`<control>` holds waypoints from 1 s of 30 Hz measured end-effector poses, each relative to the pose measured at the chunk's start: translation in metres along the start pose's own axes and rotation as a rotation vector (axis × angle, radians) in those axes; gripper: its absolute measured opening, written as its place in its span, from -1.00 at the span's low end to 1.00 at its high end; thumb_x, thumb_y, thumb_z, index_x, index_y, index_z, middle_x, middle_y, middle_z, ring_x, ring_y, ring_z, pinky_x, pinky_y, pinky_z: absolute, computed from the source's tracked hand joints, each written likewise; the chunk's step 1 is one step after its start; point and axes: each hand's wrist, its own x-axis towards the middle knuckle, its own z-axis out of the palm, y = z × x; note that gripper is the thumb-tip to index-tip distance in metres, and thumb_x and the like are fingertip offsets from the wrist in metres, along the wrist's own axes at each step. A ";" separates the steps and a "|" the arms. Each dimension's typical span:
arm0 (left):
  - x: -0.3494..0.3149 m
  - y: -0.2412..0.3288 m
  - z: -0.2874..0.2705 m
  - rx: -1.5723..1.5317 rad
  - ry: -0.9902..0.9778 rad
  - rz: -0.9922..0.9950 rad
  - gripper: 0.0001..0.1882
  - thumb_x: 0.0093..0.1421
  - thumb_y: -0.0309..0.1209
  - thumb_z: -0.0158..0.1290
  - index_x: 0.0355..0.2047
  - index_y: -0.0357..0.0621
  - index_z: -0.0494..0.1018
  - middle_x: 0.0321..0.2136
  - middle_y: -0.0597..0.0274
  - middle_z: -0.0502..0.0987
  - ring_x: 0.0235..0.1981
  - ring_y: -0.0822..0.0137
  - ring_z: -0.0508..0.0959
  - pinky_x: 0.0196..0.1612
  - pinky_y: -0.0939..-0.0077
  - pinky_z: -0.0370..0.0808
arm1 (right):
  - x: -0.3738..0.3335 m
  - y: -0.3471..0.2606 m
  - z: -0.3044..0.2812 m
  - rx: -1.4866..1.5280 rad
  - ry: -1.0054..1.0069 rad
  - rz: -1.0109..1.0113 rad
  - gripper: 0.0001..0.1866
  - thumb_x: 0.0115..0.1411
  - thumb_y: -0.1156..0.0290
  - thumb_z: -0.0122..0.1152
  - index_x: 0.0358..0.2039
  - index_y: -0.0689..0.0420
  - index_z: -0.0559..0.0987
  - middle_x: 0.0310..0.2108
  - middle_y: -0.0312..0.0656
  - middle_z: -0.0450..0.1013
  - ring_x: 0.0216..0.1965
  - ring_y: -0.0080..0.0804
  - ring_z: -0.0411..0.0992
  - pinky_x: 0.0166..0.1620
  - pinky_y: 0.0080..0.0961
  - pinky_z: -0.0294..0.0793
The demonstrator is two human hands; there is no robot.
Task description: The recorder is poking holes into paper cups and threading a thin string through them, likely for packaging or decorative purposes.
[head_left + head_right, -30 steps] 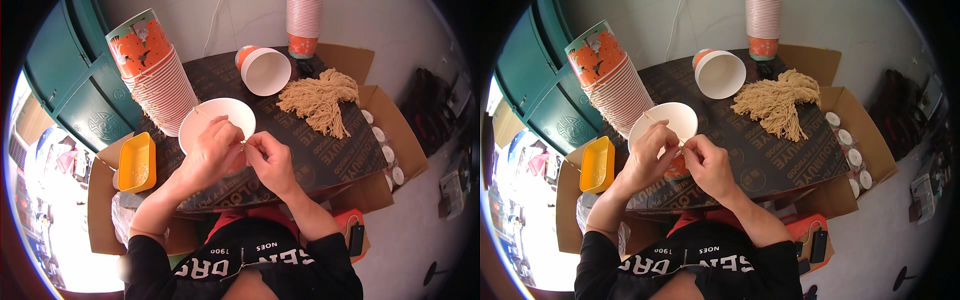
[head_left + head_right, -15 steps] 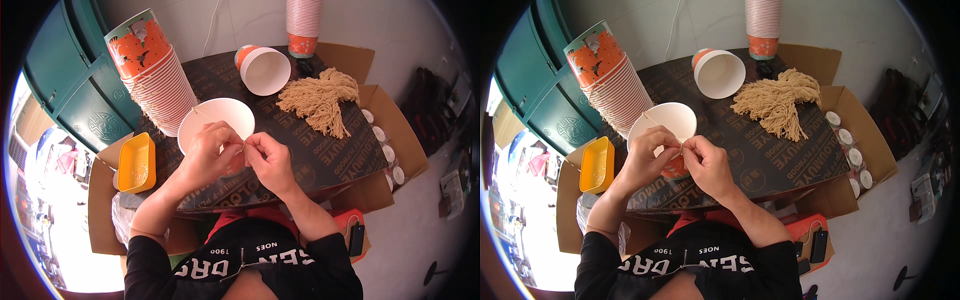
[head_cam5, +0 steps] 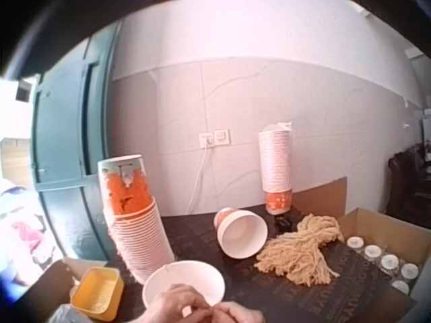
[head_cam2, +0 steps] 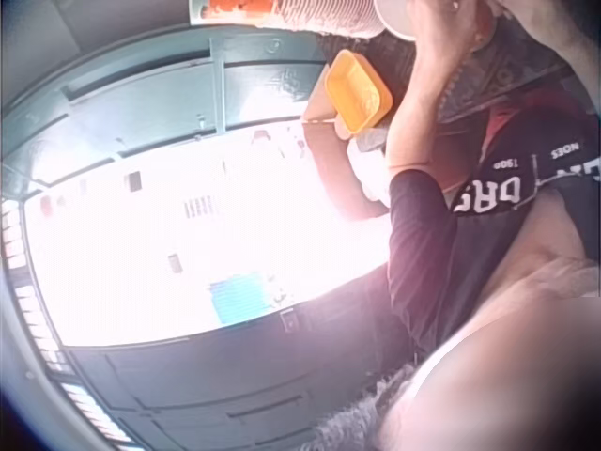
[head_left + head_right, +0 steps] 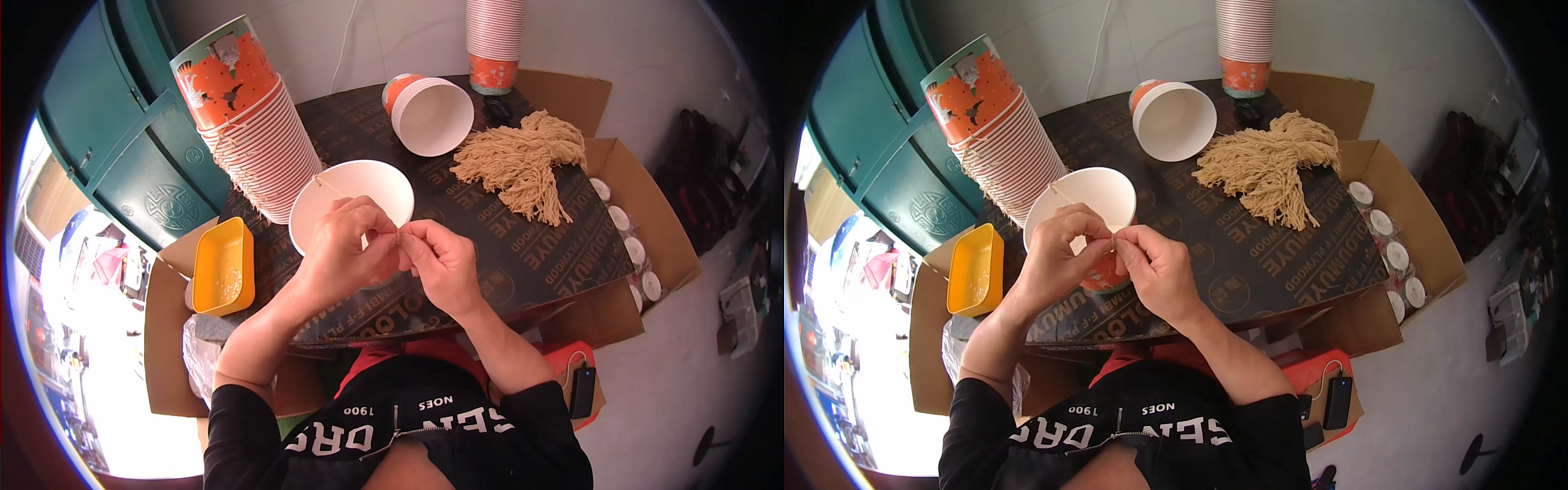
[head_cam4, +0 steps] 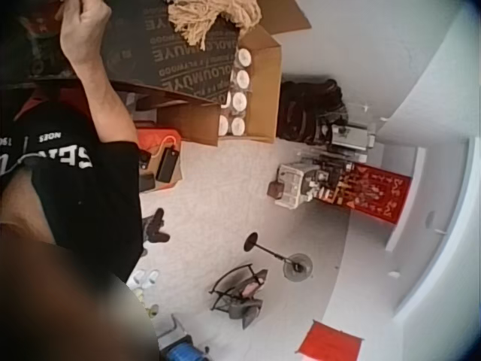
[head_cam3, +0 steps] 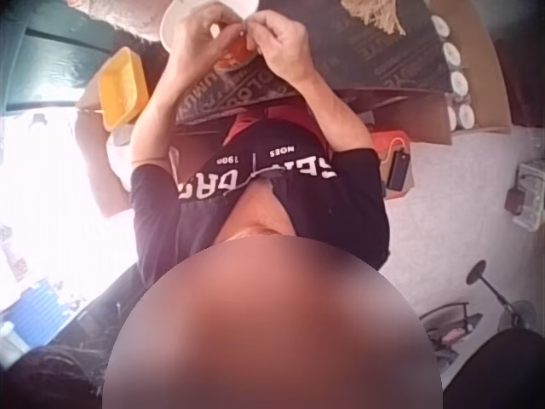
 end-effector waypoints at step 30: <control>-0.004 0.005 -0.013 -0.126 -0.108 -0.168 -0.94 0.07 -0.56 0.07 -0.49 -0.34 0.47 -0.59 0.10 0.53 -0.54 0.36 0.52 -0.47 0.48 0.43 | -0.005 -0.005 -0.014 -0.508 0.097 -0.460 -0.87 0.02 0.66 0.30 -0.42 0.23 0.52 -0.38 -0.15 0.25 -0.31 -0.25 0.27 -0.28 -0.41 0.33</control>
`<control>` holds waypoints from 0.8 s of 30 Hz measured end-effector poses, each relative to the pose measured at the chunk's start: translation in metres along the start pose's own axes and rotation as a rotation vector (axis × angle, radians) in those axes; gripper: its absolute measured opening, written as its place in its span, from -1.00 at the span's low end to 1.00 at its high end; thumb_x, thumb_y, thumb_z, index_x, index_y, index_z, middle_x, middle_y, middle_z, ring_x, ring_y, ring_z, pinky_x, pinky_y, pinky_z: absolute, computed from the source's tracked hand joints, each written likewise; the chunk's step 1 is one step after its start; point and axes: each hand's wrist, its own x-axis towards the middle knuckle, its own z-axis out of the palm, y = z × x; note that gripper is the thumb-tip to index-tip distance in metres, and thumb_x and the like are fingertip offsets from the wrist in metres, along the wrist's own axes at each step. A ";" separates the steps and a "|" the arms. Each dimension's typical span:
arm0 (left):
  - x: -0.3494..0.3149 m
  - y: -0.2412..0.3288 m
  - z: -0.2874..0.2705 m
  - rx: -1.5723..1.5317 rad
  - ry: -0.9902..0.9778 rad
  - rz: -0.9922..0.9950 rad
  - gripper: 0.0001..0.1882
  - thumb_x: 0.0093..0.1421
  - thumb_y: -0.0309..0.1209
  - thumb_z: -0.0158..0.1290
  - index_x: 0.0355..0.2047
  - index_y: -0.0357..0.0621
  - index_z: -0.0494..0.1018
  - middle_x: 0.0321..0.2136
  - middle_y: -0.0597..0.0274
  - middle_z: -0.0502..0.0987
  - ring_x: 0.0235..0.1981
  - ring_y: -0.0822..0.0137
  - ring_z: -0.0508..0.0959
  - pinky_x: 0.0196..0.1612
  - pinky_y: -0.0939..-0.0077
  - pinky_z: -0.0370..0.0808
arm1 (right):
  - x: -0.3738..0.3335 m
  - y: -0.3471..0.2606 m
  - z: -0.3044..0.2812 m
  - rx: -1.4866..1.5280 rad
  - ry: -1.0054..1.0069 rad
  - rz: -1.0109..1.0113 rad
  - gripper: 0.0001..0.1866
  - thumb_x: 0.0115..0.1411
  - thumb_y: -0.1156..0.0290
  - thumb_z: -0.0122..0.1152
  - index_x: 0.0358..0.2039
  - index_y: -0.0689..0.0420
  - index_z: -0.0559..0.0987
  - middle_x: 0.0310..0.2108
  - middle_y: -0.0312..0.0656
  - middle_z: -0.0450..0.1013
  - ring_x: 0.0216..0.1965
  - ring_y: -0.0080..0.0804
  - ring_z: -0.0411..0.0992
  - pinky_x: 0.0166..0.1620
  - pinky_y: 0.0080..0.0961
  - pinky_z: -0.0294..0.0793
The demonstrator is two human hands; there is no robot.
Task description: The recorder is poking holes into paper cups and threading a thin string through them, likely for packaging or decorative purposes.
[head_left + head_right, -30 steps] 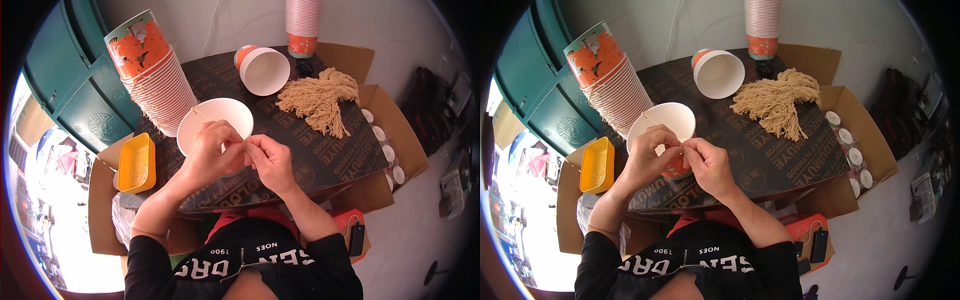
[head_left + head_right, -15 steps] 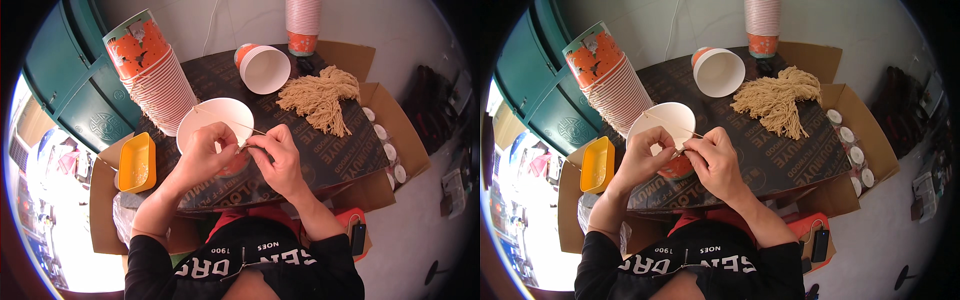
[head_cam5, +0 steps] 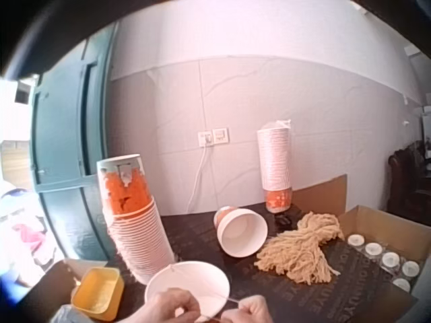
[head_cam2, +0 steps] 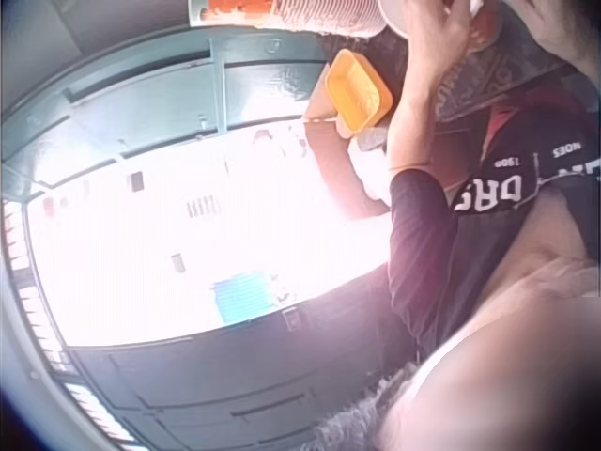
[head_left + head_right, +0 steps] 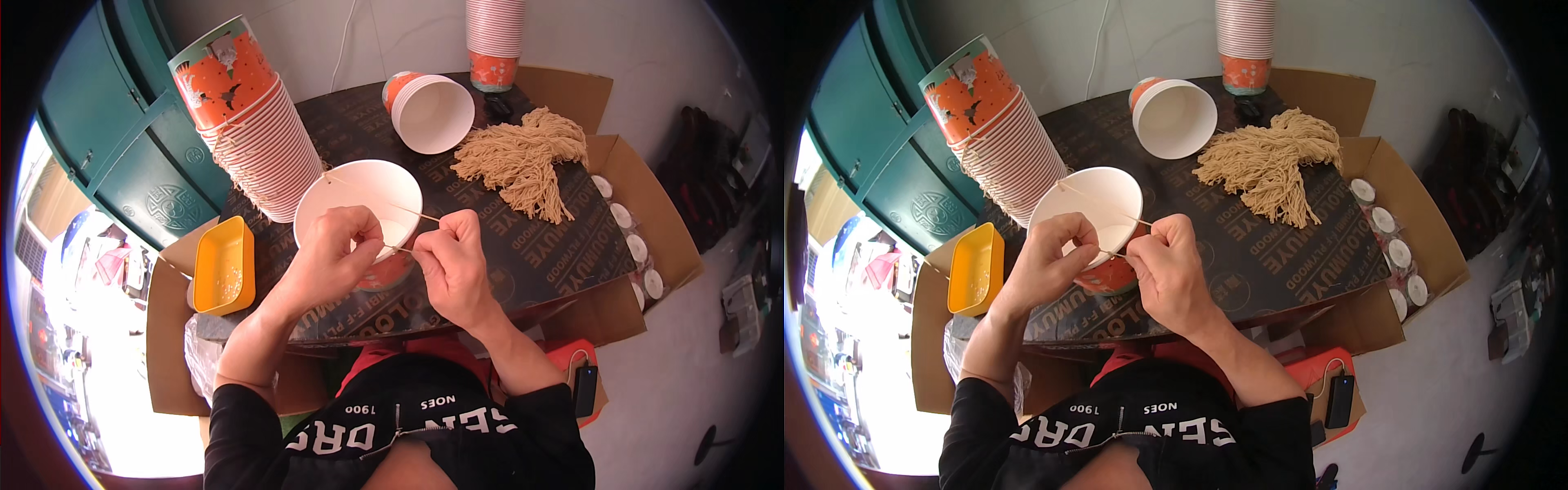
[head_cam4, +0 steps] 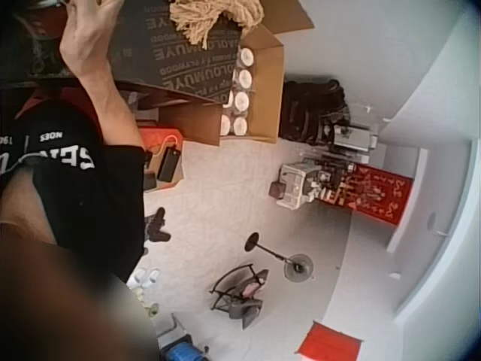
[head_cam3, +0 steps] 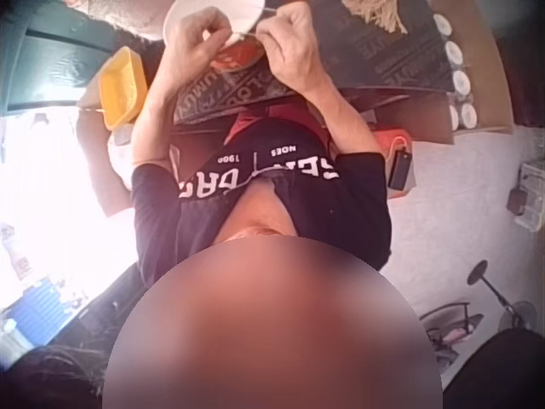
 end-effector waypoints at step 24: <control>-0.044 -0.042 -0.021 0.233 0.383 -0.547 -0.65 0.14 -0.26 0.11 -0.55 -0.39 0.50 -0.67 -0.10 0.52 -0.64 0.07 0.54 -0.45 0.21 0.46 | -0.016 -0.013 0.010 0.084 -0.267 -0.137 -0.70 0.02 0.65 0.27 -0.18 0.24 0.56 -0.27 -0.08 0.41 -0.30 -0.14 0.46 -0.25 -0.33 0.49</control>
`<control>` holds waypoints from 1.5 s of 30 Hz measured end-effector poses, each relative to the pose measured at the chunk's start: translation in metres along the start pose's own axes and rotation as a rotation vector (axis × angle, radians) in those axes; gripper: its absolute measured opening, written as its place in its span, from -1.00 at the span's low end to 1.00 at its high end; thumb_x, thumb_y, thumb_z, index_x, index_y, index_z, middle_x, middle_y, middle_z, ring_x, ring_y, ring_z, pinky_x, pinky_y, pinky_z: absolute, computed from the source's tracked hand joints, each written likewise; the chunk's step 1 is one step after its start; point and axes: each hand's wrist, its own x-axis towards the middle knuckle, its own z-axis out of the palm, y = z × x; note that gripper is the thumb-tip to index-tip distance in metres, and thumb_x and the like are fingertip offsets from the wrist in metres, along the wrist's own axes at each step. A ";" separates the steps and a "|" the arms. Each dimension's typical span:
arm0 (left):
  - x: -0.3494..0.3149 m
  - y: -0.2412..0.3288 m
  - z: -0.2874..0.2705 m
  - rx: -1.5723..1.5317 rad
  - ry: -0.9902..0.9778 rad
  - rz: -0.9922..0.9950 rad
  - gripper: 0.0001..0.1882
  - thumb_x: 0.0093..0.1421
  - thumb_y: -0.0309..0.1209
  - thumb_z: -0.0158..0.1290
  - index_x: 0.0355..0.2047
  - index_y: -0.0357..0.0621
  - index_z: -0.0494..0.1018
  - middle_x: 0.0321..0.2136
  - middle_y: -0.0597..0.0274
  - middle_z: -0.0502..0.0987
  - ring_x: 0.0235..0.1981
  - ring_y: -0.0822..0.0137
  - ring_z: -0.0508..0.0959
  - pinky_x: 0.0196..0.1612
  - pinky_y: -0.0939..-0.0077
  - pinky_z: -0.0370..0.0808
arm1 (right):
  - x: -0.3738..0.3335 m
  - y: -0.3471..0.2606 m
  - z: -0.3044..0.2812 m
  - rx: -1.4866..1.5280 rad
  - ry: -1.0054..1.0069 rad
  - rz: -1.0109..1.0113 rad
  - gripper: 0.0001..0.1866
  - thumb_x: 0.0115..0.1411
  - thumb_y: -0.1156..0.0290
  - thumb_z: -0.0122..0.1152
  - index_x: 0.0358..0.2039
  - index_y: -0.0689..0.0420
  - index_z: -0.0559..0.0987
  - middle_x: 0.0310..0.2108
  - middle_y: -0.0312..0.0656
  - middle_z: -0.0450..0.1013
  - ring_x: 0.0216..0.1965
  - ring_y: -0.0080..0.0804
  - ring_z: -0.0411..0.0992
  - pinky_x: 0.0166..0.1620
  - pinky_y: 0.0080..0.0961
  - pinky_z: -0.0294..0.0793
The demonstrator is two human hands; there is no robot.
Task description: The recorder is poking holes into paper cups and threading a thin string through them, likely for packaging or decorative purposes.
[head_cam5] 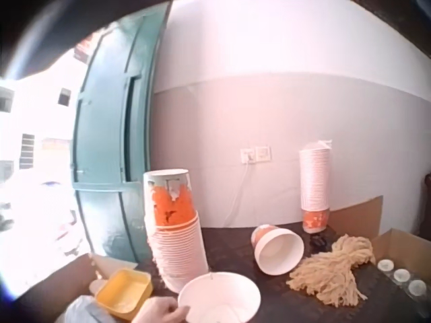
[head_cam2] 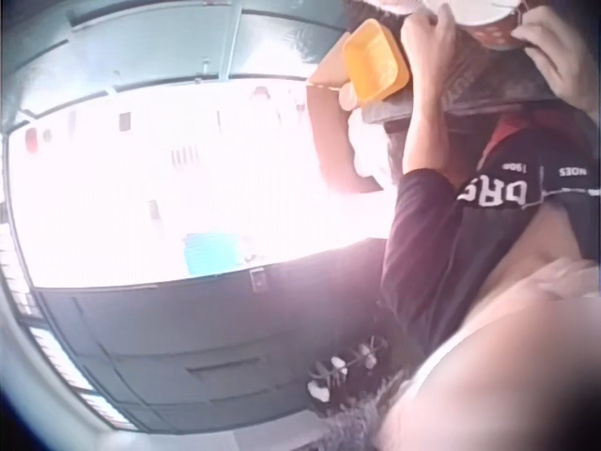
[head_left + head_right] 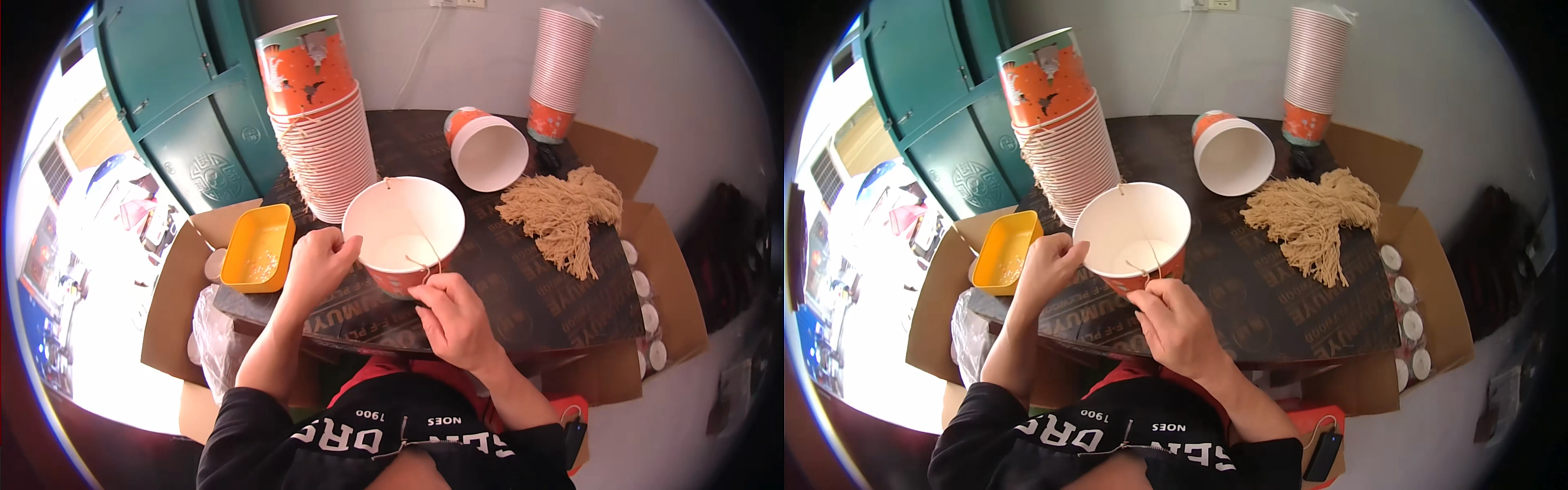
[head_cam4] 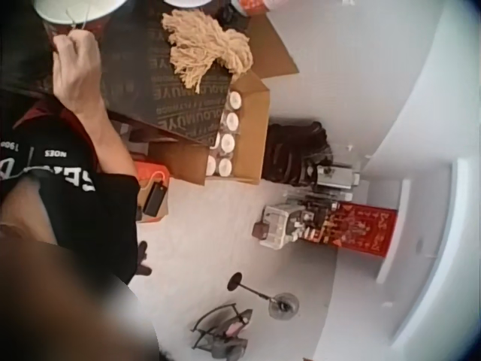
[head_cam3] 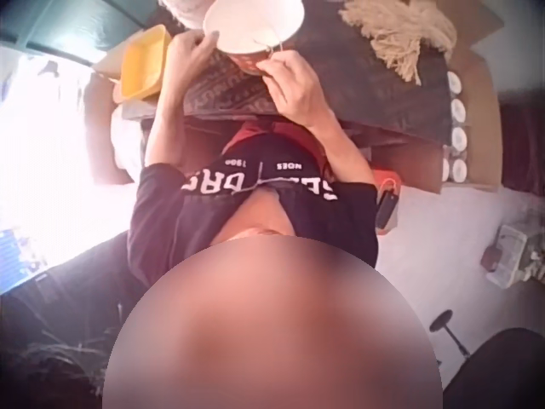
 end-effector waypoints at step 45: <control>0.239 0.099 -0.066 1.389 0.787 1.001 -0.91 0.07 -0.47 0.05 -0.45 -0.25 0.42 -0.37 -0.10 0.55 -0.09 -0.06 0.55 0.22 0.17 0.33 | -0.049 0.060 -0.027 -0.275 -0.188 0.265 -0.96 0.12 0.47 0.25 -0.39 0.12 0.61 -0.39 -0.22 0.48 -0.28 -0.19 0.48 -0.22 -0.27 0.43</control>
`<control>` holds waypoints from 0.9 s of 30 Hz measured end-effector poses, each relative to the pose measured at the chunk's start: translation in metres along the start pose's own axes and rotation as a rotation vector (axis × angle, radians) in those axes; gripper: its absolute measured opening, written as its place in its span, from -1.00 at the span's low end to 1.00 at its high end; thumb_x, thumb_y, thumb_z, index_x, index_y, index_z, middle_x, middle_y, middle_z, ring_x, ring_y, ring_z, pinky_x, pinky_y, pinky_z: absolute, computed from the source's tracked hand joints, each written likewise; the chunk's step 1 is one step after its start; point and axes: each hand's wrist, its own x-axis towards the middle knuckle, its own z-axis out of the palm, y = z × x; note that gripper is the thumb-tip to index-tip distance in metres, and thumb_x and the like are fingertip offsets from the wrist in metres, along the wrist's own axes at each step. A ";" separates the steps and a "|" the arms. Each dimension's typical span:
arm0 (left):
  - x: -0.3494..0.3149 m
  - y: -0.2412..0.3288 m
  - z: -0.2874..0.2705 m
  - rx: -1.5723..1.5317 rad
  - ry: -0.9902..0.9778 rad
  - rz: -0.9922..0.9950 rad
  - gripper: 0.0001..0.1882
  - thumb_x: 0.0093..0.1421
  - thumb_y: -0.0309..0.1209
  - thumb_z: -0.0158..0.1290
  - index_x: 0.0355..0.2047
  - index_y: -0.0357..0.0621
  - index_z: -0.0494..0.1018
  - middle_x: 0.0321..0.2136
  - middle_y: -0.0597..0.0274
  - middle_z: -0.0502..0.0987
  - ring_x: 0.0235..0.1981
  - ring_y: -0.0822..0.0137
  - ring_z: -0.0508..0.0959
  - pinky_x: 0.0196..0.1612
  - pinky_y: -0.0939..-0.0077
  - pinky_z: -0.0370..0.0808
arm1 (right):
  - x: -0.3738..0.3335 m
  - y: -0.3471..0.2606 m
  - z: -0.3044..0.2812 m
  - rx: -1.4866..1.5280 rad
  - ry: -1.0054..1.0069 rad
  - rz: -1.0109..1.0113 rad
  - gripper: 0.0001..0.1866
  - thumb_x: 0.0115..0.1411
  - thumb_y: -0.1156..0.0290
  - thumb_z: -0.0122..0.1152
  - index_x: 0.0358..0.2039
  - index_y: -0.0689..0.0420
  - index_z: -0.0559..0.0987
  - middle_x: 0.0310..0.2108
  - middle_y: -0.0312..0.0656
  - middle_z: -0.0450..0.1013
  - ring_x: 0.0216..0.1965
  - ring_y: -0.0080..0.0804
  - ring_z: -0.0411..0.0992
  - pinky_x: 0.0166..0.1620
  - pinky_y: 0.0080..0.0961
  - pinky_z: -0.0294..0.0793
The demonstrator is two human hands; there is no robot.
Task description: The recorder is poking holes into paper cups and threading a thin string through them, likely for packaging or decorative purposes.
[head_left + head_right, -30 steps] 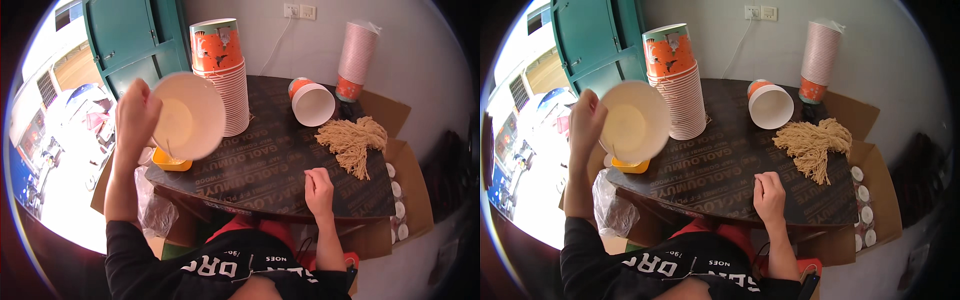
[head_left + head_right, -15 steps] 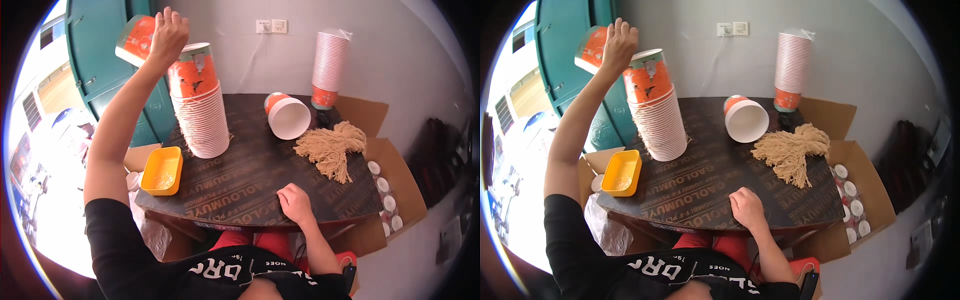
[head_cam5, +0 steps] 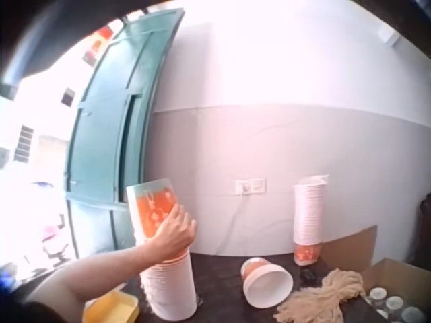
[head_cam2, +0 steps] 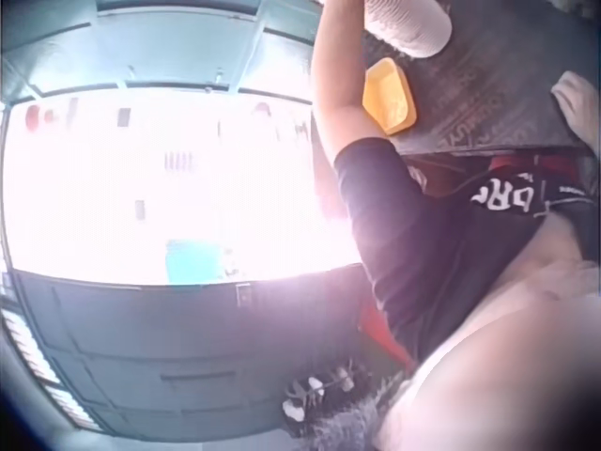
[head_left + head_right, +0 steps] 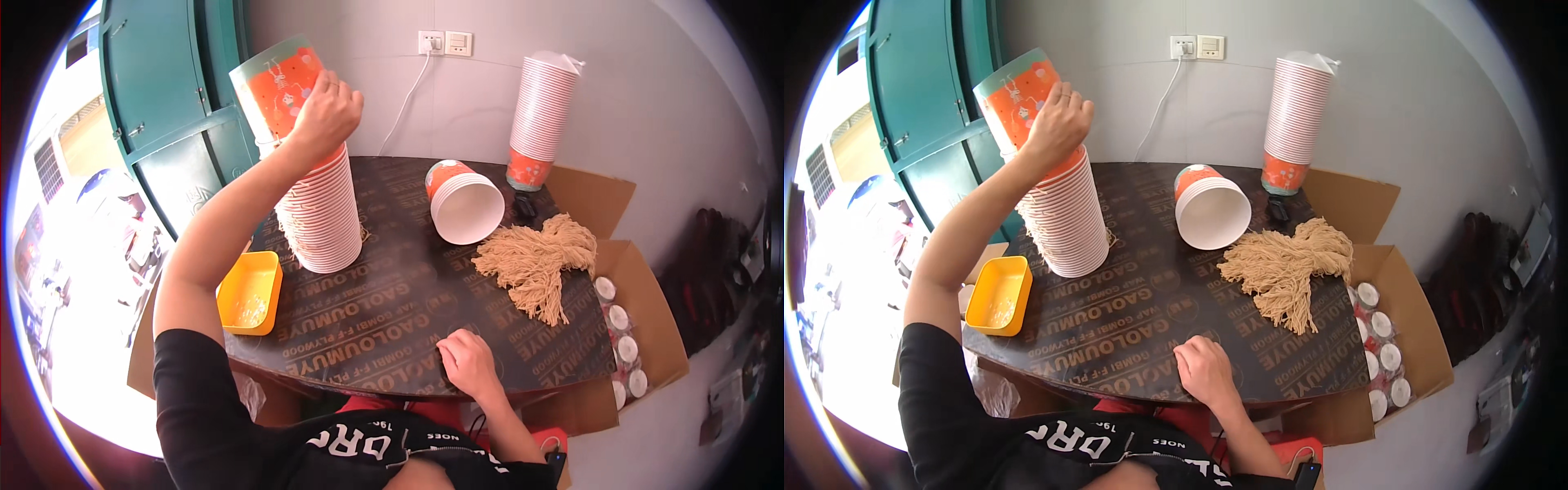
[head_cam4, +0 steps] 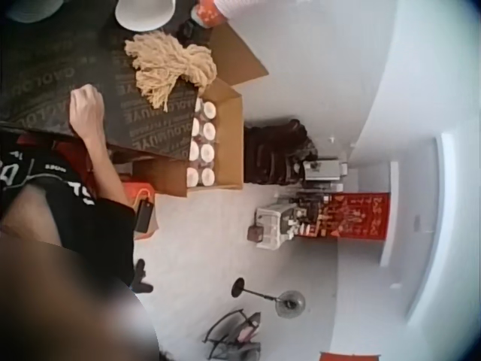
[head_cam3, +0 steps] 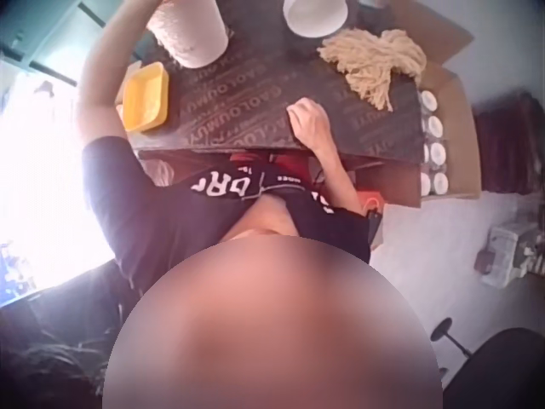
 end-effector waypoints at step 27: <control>-0.132 0.274 -0.036 -1.585 -0.398 -0.744 -0.58 0.15 -0.39 0.18 -0.07 -0.37 0.34 -0.13 -0.23 0.46 -0.10 -0.16 0.52 -0.04 0.12 0.48 | 0.205 0.228 -0.026 0.000 0.283 0.370 -0.25 0.03 0.43 0.35 0.24 0.27 0.28 0.20 0.15 0.31 0.23 0.08 0.28 0.24 -0.20 0.30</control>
